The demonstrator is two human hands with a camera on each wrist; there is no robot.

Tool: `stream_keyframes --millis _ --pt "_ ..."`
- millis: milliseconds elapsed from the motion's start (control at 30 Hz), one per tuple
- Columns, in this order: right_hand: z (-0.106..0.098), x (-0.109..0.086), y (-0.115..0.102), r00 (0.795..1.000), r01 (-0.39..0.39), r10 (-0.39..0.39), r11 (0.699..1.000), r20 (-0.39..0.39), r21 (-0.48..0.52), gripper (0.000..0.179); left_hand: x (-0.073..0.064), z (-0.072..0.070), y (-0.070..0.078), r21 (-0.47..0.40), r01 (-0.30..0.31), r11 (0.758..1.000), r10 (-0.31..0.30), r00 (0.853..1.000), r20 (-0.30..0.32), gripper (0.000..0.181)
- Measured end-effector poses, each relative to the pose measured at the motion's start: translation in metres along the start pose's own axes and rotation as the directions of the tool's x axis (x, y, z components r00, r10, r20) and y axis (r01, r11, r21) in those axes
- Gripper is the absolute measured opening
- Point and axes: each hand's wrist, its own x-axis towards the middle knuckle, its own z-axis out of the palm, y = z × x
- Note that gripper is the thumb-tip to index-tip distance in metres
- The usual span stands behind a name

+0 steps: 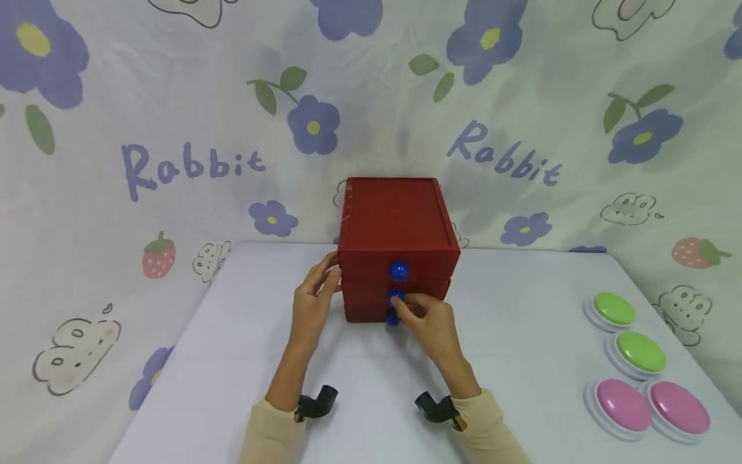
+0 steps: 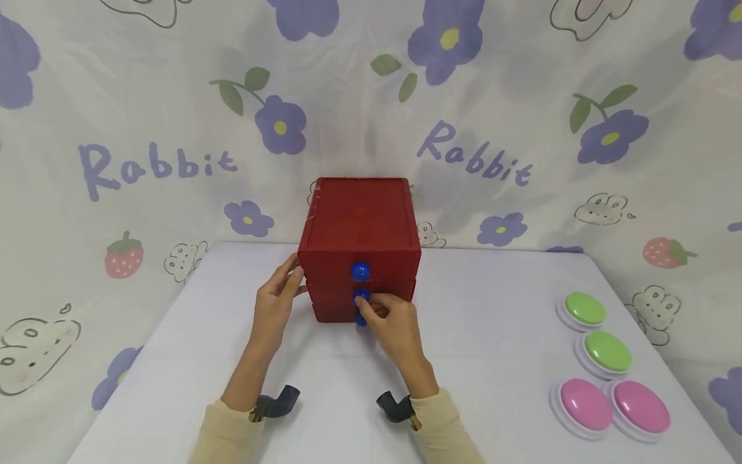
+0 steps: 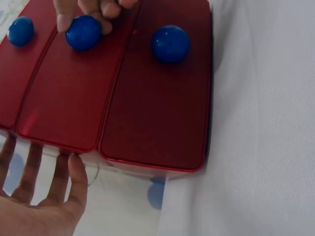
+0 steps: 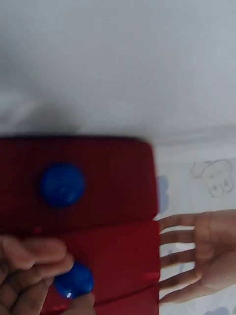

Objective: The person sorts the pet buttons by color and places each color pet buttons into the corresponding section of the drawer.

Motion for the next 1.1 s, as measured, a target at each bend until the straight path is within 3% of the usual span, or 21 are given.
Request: stream_keyframes --millis 167,367,567,833,967,1100 --pt "0.003 -0.006 0.007 0.993 0.083 -0.083 0.997 -0.082 0.006 0.021 0.001 0.004 -0.005 -0.002 -0.032 0.999 0.032 0.999 -0.005 0.043" --pt "-0.005 -0.013 0.01 0.987 0.094 -0.093 0.996 -0.133 0.002 0.017 0.003 0.013 -0.006 0.002 -0.036 0.999 0.036 0.999 0.01 0.043" --pt "0.0 -0.02 0.007 0.989 0.096 -0.094 0.995 -0.112 0.018 0.02 0.003 0.004 -0.005 0.003 -0.033 0.999 0.033 0.999 -0.003 0.042" --pt "0.01 -0.032 -0.001 0.993 0.104 -0.1 0.993 -0.068 0.054 0.019 -0.006 -0.012 0.001 0.043 0.023 0.999 -0.022 1.0 -0.013 0.043" --pt "0.006 -0.036 -0.001 0.99 0.126 -0.124 0.992 -0.071 0.025 0.018 -0.005 -0.008 0.002 0.027 0.025 0.999 -0.024 1.0 -0.016 0.042" --pt "-0.005 -0.042 0.001 0.985 0.147 -0.147 0.989 -0.094 -0.009 0.015 -0.005 0.006 0.013 0.002 0.032 0.999 -0.032 0.999 0.01 0.044"
